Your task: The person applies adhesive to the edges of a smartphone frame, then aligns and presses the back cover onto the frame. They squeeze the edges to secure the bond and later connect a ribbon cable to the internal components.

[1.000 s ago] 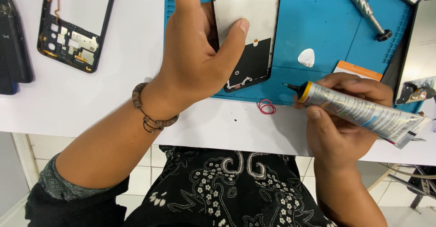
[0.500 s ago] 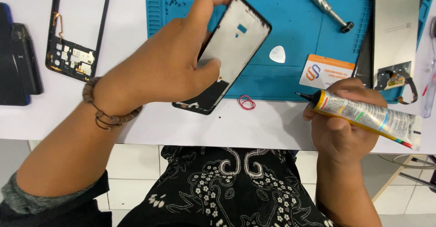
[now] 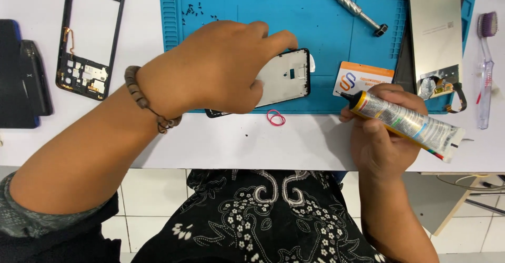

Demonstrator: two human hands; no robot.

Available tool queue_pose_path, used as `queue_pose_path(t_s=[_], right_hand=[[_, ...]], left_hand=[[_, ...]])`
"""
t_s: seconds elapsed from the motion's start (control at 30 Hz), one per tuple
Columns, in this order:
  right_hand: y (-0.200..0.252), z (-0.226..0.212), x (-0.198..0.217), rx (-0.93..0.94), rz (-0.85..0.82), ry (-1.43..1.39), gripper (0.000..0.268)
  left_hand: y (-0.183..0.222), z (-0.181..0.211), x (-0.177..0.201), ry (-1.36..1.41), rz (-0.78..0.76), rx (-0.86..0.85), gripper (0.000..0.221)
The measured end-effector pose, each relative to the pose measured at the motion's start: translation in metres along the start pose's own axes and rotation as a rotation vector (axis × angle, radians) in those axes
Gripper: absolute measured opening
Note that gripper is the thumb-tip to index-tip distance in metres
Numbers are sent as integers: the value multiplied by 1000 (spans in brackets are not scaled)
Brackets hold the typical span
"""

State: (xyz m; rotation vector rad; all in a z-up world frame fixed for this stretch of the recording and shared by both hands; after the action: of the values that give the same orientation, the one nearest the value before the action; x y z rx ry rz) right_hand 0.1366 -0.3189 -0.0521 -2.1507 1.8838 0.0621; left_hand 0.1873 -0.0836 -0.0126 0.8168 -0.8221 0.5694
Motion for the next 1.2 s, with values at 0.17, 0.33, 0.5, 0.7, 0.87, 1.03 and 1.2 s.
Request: queue_pose_path(t_s=[0.17, 0.33, 0.5, 0.7, 0.87, 1.03, 1.2], right_hand=[[-7, -5, -12, -45, -39, 44, 40], [-22, -19, -30, -23, -116, 182, 34], [-43, -30, -64, -143, -198, 358, 40], [-68, -27, -111, -43, -406, 502, 36], [-78, -16, -139, -53, -488, 584, 32], [-82, -10, -150, -61, -507, 675, 27], [-83, -11, -156, -29, -518, 722, 25]], left_hand=[[8, 7, 2, -5, 221, -93, 76], [34, 8, 5, 103, 353, -134, 78], [89, 3, 10, 83, 544, -166, 85], [123, -18, -12, -1, 710, -107, 92], [125, -24, -20, -67, 758, -93, 89], [126, -28, -19, -78, 787, -108, 85], [124, -31, -21, -72, 781, -107, 83]])
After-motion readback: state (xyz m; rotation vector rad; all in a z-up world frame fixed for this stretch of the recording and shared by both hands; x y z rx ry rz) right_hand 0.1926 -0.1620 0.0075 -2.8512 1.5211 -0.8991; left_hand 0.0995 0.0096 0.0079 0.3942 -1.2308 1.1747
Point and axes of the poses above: each hand's wrist, its own y-axis away from the middle knuckle, its own x-axis out of the back of the hand, z = x × y, the point moved 10 cm from there along -y, towards the middle knuckle, and after that the axes turned 2 degrees about -z, right-handed, at the moved point
